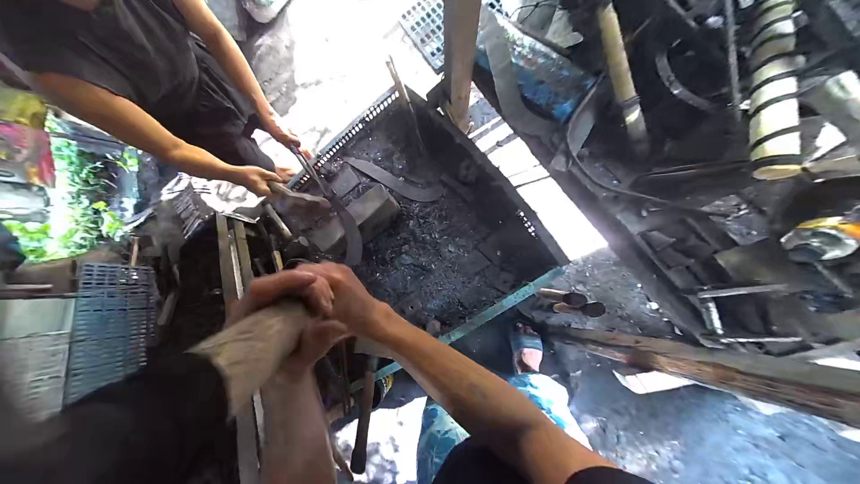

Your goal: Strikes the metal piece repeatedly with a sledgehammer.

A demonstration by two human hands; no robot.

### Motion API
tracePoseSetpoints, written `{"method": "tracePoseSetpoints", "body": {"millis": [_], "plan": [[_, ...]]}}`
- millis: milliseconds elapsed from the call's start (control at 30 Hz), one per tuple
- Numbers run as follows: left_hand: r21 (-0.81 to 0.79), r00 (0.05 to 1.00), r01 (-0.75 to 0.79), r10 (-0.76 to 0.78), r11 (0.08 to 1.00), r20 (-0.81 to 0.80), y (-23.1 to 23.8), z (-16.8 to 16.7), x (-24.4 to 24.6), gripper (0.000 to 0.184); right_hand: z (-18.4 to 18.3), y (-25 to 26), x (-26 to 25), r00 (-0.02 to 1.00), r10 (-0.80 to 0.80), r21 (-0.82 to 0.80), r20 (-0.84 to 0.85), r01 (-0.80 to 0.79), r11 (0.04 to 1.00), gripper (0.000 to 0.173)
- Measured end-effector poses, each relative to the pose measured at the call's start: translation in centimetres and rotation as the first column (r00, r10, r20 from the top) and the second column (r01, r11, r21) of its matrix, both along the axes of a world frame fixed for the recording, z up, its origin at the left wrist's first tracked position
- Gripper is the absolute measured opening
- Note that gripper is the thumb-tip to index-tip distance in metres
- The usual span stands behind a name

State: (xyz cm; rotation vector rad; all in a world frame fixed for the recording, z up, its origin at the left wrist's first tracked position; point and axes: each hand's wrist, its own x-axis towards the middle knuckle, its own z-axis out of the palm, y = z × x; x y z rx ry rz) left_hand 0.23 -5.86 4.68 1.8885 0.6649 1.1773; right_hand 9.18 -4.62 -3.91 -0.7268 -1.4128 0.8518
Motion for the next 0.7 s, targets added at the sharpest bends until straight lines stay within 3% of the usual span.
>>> {"method": "tracePoseSetpoints", "body": {"millis": [67, 133, 200, 233, 267, 300, 333, 467, 533, 600, 633, 700], "plan": [[0.066, 0.998, 0.017, -0.021, 0.998, 0.064, 3.9, -3.7, -1.1, 0.046, -2.2, 3.3, -0.2, 0.996, -0.059, 0.001, 0.062, 0.059, 0.998, 0.027], [-0.075, 0.992, -0.075, 0.082, 0.994, 0.097, 6.4, -13.8, -2.3, 0.051, -10.8, 4.1, -0.9, 0.98, -0.017, -0.256, 0.196, 0.068, 0.964, 0.033], [-0.46, 0.956, -0.235, 0.288, 0.857, 0.048, 5.3, -26.3, -3.0, 0.041, -21.7, 1.3, -1.7, 0.961, 0.186, -0.664, 0.203, -0.005, 0.748, 0.037], [-0.623, 0.925, -0.304, 0.381, 0.721, -0.011, 4.7, -31.0, -2.9, 0.031, -25.5, -0.3, -2.0, 0.958, 0.256, -0.8, 0.132, -0.05, 0.599, 0.029], [-0.704, 0.901, -0.363, 0.422, 0.611, -0.099, 4.1, -33.5, -3.0, 0.029, -27.7, -1.4, -2.2, 0.955, 0.289, -0.863, 0.067, -0.089, 0.497, 0.024], [-0.732, 0.887, -0.395, 0.439, 0.555, -0.146, 3.4, -33.5, -2.7, 0.03, -28.1, -2.2, -1.9, 0.949, 0.312, -0.864, 0.045, -0.119, 0.488, 0.026], [-0.702, 0.886, -0.4, 0.443, 0.589, -0.134, 2.6, -31.4, -2.1, 0.029, -26.7, -2.9, -1.4, 0.951, 0.303, -0.822, 0.061, -0.124, 0.556, 0.028], [-0.339, 0.923, -0.368, 0.386, 0.866, -0.017, -2.3, -15.2, -1.2, 0.054, -13.6, -5.4, -1.2, 0.989, 0.133, -0.504, 0.064, -0.083, 0.86, 0.041], [-0.201, 0.96, -0.273, 0.28, 0.941, 0.003, -3.1, -7.4, 0.6, 0.044, -7.2, -4.6, -0.3, 0.993, 0.115, -0.355, 0.012, -0.104, 0.929, 0.048], [-0.252, 0.976, -0.217, 0.214, 0.943, -0.039, -2.6, -0.9, 1.7, 0.032, -2.1, -2.5, 0.8, 0.994, 0.11, -0.201, 0.005, -0.107, 0.974, 0.042], [-0.04, 0.999, -0.044, 0.045, 0.998, 0.018, -0.6, -1.5, 0.3, 0.029, -0.9, -1.0, 0.9, 0.998, 0.063, -0.105, 0.024, -0.06, 0.993, 0.036], [0.087, 0.997, 0.05, -0.055, 0.995, 0.058, 3.0, -3.8, -1.0, 0.039, -2.3, 2.4, 0.4, 0.995, -0.062, 0.025, 0.075, 0.061, 0.998, 0.039]]}}
